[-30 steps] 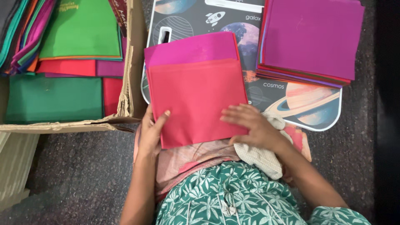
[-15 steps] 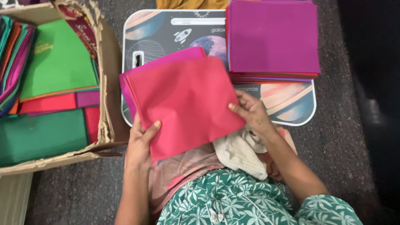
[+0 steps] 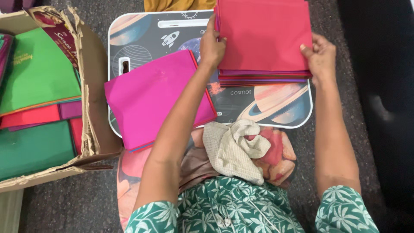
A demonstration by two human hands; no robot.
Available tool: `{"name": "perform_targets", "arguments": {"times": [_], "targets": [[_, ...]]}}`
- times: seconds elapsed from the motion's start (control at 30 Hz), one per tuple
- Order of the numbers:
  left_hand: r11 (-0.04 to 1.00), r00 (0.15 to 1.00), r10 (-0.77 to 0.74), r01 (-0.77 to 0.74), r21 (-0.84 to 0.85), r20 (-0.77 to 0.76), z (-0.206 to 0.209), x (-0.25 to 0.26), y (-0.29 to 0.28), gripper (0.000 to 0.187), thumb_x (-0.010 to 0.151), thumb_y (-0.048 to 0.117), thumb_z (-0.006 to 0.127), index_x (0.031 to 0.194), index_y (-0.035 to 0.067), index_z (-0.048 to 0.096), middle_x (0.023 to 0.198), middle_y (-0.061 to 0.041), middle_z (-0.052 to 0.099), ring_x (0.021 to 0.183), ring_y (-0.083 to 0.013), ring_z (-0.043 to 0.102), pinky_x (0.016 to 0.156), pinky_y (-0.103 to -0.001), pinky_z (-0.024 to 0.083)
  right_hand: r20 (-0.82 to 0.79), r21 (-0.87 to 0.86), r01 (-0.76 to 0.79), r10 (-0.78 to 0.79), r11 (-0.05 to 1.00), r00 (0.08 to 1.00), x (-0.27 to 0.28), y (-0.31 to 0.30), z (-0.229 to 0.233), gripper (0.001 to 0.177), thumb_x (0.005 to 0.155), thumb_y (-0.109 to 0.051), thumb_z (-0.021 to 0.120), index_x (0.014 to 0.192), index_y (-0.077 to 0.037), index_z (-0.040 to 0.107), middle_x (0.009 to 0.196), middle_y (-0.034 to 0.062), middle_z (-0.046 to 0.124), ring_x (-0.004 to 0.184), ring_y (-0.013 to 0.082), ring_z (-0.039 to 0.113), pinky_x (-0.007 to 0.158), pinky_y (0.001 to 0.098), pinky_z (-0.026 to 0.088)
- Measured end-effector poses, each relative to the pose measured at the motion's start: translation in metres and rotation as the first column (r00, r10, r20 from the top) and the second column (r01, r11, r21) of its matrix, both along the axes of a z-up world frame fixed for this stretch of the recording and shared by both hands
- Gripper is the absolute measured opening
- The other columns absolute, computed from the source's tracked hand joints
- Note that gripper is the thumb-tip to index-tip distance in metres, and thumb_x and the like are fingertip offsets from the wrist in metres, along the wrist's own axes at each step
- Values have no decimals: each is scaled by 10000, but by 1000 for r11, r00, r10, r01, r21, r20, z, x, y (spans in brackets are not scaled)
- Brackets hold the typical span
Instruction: The person sits on the floor and folds multiple colorful cloths one by one, placing each folded piece into a neat stack on a tray. The person handles orange, brown, red, purple, green, blue, and yellow cloths, folding them by hand and stacking them in order.
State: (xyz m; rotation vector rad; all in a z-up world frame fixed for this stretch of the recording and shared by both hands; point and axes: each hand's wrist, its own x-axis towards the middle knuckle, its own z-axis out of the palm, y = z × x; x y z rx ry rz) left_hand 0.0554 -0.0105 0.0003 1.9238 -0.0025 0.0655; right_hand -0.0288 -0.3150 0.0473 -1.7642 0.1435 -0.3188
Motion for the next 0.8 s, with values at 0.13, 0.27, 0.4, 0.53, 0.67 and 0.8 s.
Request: {"name": "perform_targets", "arguments": {"times": [0.13,0.27,0.4,0.53,0.67,0.8], "targets": [[999,996,-5,10,-50,86,-28,3,2,844,886,-26,719,1593,211,322,1079,-133,783,988,-223,754,878,-356,586,-59,15,-26,27,1000,998,3,-24,-29,356,995,65,665,1350,64,633,1162,131,756,1016,151,742,895,282,620],[991,992,-47,62,-121,120,-30,-6,6,852,891,-52,703,1599,210,309,1118,-144,771,1019,-218,756,891,-343,608,-26,140,-26,30,990,999,5,-31,-33,359,996,70,657,1353,81,623,1160,136,764,1014,161,756,902,279,627],[989,997,-55,62,-136,58,-18,-16,6,865,898,-50,709,1602,216,283,1174,-170,734,1061,-217,735,891,-350,609,-35,162,-26,32,987,999,1,-28,-34,358,1000,71,659,1357,84,626,1155,136,766,1003,160,755,892,267,626],[989,997,-47,55,-134,62,4,-36,8,847,898,-4,695,1606,194,275,1249,-173,722,1040,-267,743,885,-362,606,-31,63,4,-2,998,1000,-1,-24,-32,380,992,61,684,1368,73,626,1124,121,754,977,146,743,855,258,616],[971,930,-113,28,238,350,32,-75,14,791,898,148,766,1565,135,342,1451,-279,531,1171,-426,595,989,-455,507,-2,4,25,-25,1000,1000,-7,-16,-27,432,964,54,710,1384,49,608,1121,104,742,977,142,743,855,260,624],[742,773,-454,53,669,443,48,-117,29,531,824,303,770,1302,123,625,1527,-294,417,1337,-448,482,1092,-516,399,116,-448,162,-123,879,986,-31,-11,-23,477,962,16,776,1408,18,609,1228,151,695,1018,201,704,859,294,601]]}}
